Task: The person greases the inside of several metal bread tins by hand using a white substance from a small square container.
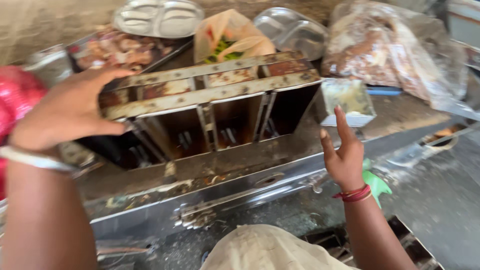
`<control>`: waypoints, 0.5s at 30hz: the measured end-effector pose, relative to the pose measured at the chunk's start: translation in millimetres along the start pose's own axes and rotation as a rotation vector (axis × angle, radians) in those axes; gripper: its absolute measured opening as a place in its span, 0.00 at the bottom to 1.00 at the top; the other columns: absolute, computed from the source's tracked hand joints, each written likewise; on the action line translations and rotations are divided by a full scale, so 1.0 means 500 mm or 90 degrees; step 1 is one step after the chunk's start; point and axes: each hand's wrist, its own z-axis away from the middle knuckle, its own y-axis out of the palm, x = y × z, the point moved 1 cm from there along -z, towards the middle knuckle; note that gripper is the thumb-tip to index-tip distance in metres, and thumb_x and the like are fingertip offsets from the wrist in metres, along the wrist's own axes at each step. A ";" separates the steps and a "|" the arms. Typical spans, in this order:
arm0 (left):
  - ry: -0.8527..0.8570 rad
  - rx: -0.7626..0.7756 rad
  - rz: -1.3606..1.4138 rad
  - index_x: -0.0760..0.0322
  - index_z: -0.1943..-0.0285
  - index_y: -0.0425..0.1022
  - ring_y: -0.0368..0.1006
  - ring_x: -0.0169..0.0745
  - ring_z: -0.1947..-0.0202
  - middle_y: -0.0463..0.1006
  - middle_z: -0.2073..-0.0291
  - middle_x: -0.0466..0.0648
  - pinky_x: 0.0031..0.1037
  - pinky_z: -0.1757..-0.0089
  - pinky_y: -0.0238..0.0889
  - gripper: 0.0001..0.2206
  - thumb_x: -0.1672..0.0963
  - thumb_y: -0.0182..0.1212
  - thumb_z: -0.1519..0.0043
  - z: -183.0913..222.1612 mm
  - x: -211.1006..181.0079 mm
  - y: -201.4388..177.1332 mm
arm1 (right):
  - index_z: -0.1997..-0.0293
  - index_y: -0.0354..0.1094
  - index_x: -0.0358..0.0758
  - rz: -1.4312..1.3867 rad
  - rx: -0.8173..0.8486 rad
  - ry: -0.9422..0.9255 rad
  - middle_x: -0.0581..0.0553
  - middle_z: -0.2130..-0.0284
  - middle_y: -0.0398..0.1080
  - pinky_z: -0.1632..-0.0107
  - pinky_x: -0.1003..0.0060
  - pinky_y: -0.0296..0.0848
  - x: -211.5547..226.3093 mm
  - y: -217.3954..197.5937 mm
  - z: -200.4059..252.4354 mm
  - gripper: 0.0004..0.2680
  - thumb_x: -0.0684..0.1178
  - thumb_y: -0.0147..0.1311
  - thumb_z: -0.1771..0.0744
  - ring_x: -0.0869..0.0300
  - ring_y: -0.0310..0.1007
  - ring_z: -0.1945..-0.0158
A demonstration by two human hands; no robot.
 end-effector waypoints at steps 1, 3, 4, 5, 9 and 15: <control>0.013 -0.074 -0.050 0.62 0.32 0.66 0.70 0.61 0.42 0.74 0.41 0.63 0.42 0.44 0.62 0.44 0.53 0.79 0.63 0.020 -0.016 -0.009 | 0.26 0.53 0.30 -0.127 0.008 -0.004 0.28 0.31 0.61 0.30 0.57 0.61 0.016 0.020 -0.009 0.22 0.43 0.52 0.30 0.43 0.60 0.26; 0.049 -0.222 -0.153 0.59 0.39 0.69 0.69 0.61 0.41 0.74 0.40 0.60 0.43 0.42 0.62 0.38 0.53 0.80 0.62 0.059 -0.044 -0.011 | 0.25 0.52 0.26 -0.377 0.023 -0.011 0.30 0.29 0.61 0.27 0.59 0.59 0.037 0.058 -0.025 0.20 0.42 0.48 0.28 0.45 0.59 0.24; -0.020 -0.304 -0.141 0.61 0.35 0.68 0.68 0.60 0.38 0.73 0.38 0.60 0.44 0.40 0.61 0.39 0.54 0.81 0.58 0.091 -0.051 0.001 | 0.24 0.50 0.26 -0.421 0.022 -0.019 0.32 0.28 0.59 0.27 0.59 0.58 0.041 0.075 -0.028 0.21 0.40 0.48 0.28 0.48 0.57 0.24; -0.086 -0.388 -0.130 0.64 0.32 0.66 0.66 0.60 0.35 0.72 0.36 0.60 0.45 0.37 0.60 0.39 0.54 0.81 0.54 0.127 -0.057 0.030 | 0.24 0.48 0.26 -0.465 0.021 -0.027 0.34 0.28 0.57 0.27 0.60 0.57 0.042 0.089 -0.030 0.22 0.39 0.49 0.28 0.50 0.56 0.24; -0.158 -0.644 0.407 0.66 0.25 0.60 0.59 0.46 0.28 0.64 0.32 0.48 0.37 0.31 0.51 0.36 0.58 0.73 0.41 0.170 0.024 0.201 | 0.25 0.52 0.26 -0.528 -0.011 0.072 0.39 0.34 0.65 0.32 0.64 0.64 0.029 0.133 -0.040 0.22 0.39 0.53 0.29 0.58 0.65 0.33; -0.180 -0.578 0.869 0.75 0.30 0.67 0.67 0.49 0.39 0.74 0.40 0.54 0.38 0.38 0.57 0.29 0.55 0.64 0.40 0.112 0.162 0.328 | 0.31 0.58 0.30 -0.644 -0.031 0.056 0.51 0.40 0.69 0.37 0.72 0.66 0.047 0.160 -0.040 0.19 0.39 0.55 0.31 0.67 0.68 0.38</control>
